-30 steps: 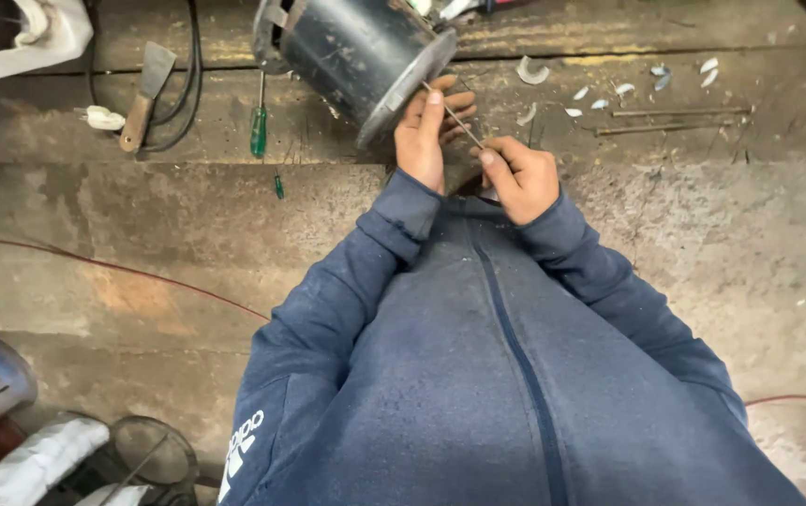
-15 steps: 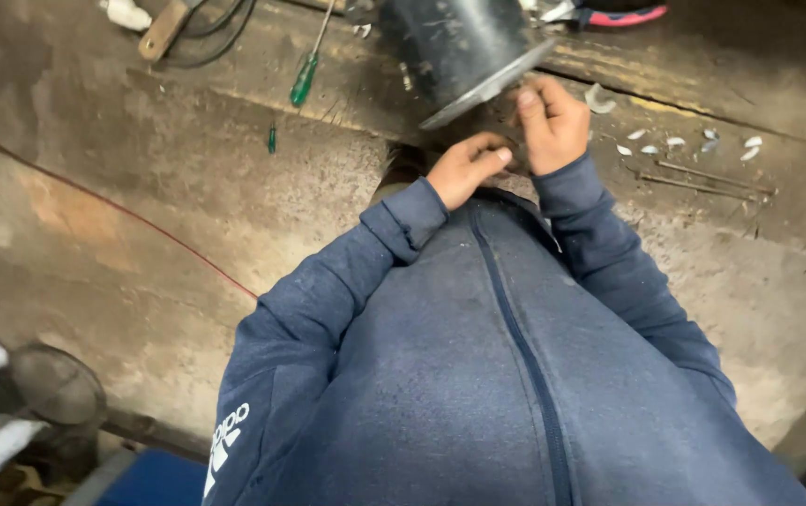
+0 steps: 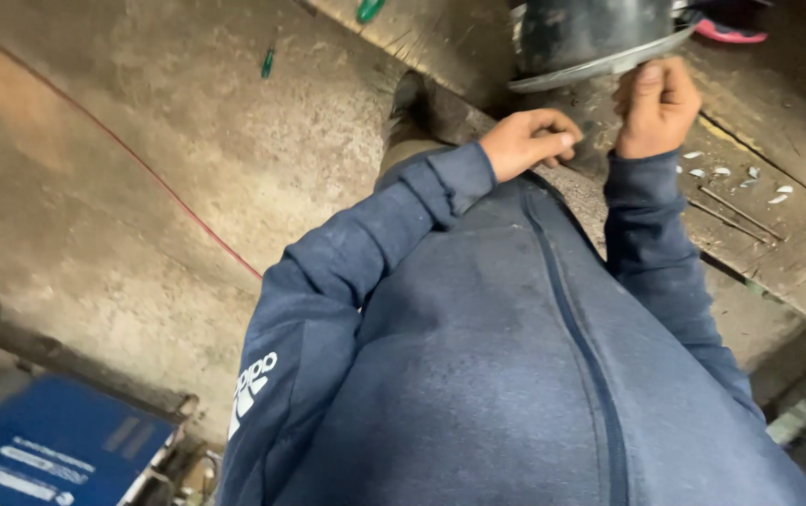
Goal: The person is repairing a cylindrical electric motor on a wooden workbench. They use a screwdriver to remove screws from the motor's end caps and then use a T-handle wrench to tighten bolts on the central shaft.
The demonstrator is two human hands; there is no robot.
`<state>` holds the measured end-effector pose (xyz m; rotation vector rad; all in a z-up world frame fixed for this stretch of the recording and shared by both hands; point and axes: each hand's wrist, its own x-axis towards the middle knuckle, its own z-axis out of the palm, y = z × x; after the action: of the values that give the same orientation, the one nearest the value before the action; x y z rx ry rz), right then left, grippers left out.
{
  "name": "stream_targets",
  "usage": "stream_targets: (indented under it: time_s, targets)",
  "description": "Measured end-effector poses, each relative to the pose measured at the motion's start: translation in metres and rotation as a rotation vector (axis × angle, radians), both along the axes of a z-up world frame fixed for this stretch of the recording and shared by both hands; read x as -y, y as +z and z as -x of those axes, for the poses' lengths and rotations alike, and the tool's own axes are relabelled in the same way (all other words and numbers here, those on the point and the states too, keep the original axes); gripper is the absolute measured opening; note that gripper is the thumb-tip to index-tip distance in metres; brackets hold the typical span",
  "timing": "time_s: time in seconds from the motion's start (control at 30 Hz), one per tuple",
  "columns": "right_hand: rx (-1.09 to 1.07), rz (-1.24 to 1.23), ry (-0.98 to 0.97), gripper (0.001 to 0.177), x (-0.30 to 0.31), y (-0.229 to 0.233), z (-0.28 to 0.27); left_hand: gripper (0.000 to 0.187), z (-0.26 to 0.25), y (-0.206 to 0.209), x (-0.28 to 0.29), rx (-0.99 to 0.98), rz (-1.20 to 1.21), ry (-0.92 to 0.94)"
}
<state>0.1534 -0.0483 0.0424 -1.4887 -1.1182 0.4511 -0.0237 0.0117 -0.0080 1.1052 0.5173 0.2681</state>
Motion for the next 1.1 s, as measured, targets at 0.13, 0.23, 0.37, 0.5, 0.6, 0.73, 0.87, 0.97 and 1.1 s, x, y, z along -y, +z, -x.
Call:
stream_targets:
  time_s: [0.13,0.23,0.37,0.5,0.6,0.73,0.87,0.97,1.1]
  targets:
    - [-0.064,0.015,0.010,0.045,0.002,-0.005,-0.004,0.017,-0.002,0.002,0.009,0.086,0.005,0.052]
    - [-0.096,0.016,0.009,0.046,0.002,-0.011,-0.010,0.015,0.002,0.010,0.009,0.119,0.006,0.076]
    - [-0.119,0.013,0.023,0.046,0.000,-0.013,-0.014,0.014,0.005,0.011,0.014,0.160,0.005,0.117]
    - [-0.149,-0.038,0.042,0.046,-0.004,-0.023,-0.020,0.015,0.016,0.012,0.017,0.133,0.006,0.125]
    - [-0.114,-0.054,0.020,0.042,-0.003,-0.022,-0.015,0.012,0.021,0.011,0.025,0.166,0.056,0.159]
    - [-0.132,-0.064,-0.002,0.041,-0.006,-0.020,-0.012,0.015,0.036,0.027,0.023,0.084,0.034,0.118]
    - [-0.106,-0.065,-0.026,0.042,-0.006,-0.018,-0.005,0.016,0.044,0.034,0.020,0.047,0.014,0.102]
    - [-0.124,-0.038,-0.066,0.040,-0.007,-0.013,0.000,0.016,0.044,0.032,0.021,0.039,0.010,0.100]
    - [-0.127,-0.040,-0.079,0.042,-0.008,-0.012,0.002,0.015,0.040,0.028,0.019,0.025,0.012,0.091]
